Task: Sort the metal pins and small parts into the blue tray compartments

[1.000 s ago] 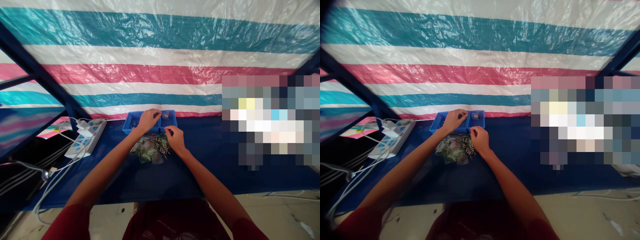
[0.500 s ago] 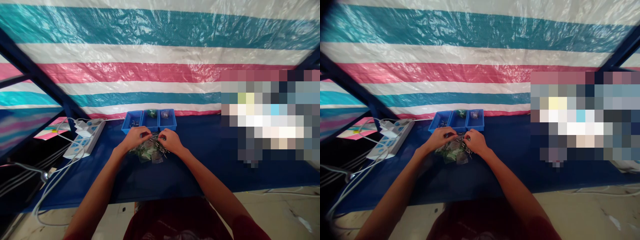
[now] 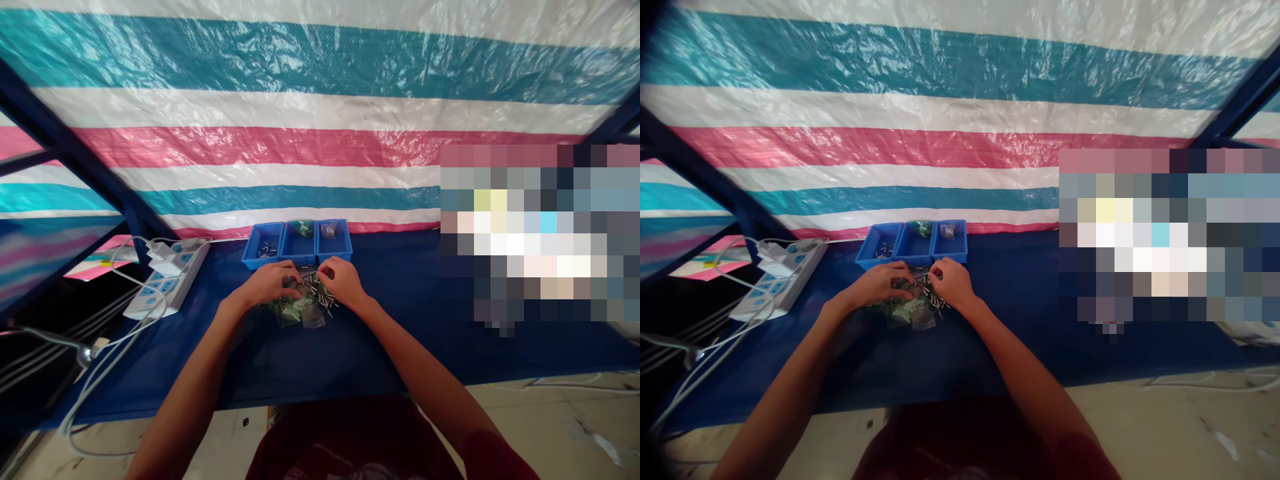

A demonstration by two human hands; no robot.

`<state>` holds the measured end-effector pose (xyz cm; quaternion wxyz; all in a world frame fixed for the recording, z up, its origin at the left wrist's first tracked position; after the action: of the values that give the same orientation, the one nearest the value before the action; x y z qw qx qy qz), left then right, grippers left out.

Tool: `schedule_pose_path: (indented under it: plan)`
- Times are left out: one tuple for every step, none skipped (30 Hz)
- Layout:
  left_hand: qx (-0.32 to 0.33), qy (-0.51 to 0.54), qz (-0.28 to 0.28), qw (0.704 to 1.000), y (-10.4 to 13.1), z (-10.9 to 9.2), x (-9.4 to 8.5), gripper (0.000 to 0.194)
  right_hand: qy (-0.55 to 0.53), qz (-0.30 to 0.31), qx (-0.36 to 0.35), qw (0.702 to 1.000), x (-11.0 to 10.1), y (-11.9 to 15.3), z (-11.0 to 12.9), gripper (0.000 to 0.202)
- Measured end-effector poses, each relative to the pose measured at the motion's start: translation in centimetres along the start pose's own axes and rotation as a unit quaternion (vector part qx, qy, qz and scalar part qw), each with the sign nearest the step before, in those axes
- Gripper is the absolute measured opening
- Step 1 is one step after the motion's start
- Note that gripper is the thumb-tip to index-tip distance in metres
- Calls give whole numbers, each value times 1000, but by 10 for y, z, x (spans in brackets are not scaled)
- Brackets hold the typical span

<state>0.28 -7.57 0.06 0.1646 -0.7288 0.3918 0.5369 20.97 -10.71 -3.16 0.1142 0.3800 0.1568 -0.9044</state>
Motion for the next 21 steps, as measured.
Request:
schedule_pose_path:
  plan:
    - [-3,0,1,1000,-1,0,0,29,1,0,0,1000,0,0,0,8]
    - [-3,2,1,1000,-1,0,1,28,1,-1,1,1000,-1,0,0,8]
    - [-2,7,1,1000,-1,1,1,27,0,-2,1,1000,-1,0,0,8]
    - [0,17,-1,1000,-2,1,1,27,-1,-3,1,1000,-1,0,0,8]
    - [3,30,-2,1000,-1,1,0,26,-2,-5,0,1000,-1,0,1,8]
    - [6,48,-2,999,-1,1,0,26,-4,-6,0,1000,-2,0,1,8]
    - [8,68,-1,998,0,0,0,25,-6,-8,-1,1000,-2,0,1,8]
    - [10,92,1,996,1,-1,-1,25,-8,-9,-3,1000,-2,1,1,8]
    - [14,118,0,993,2,-2,-2,24,-10,-11,-5,1000,-2,1,1,8]
    - [19,144,-4,989,4,-3,-3,25,-12,-14,-8,1000,-3,1,1,8]
    - [24,168,-11,985,5,-4,-4,25,-16,-18,-11,1000,-3,1,1,9]
    - [28,189,-24,981,6,-5,-5,26,-19,-24,-14,999,-3,1,2,10]
    - [30,206,-46,977,6,-6,-5,27,-24,-32,-19,999,-3,1,2,13]
    - [28,221,-78,972,6,-7,-5,28,-28,-40,-24,999,-4,1,3,17]
    - [23,234,-119,965,5,-7,-5,28,-34,-48,-30,998,-4,2,3,21]
    - [15,247,-167,955,4,-8,-3,29,-40,-55,-39,997,-4,2,4,25]
    - [8,261,-217,941,2,-9,-1,29,-49,-59,-48,996,-4,2,5,28]
    - [1,277,-261,925,0,-10,1,29,-58,-62,-57,995,-4,3,6,30]
    - [-3,291,-291,911,-2,-11,4,29,-68,-62,-64,994,-4,3,7,30]
    - [-5,302,-310,902,-4,-12,7,29,-77,-61,-69,993,-4,3,7,29]
    - [-7,306,-320,897,-6,-14,10,28,-82,-59,-72,992,-4,3,8,28]
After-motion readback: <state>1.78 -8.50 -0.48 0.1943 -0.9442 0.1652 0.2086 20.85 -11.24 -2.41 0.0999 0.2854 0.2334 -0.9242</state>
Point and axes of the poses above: each hand's wrist, its own y-axis away from the middle knuckle, its own x-axis out of the palm, z = x × y, the point moved 1 cm from there along -y, towards the middle knuckle, and after that the axes turned 14 degrees about z, right-handed, at the moved point
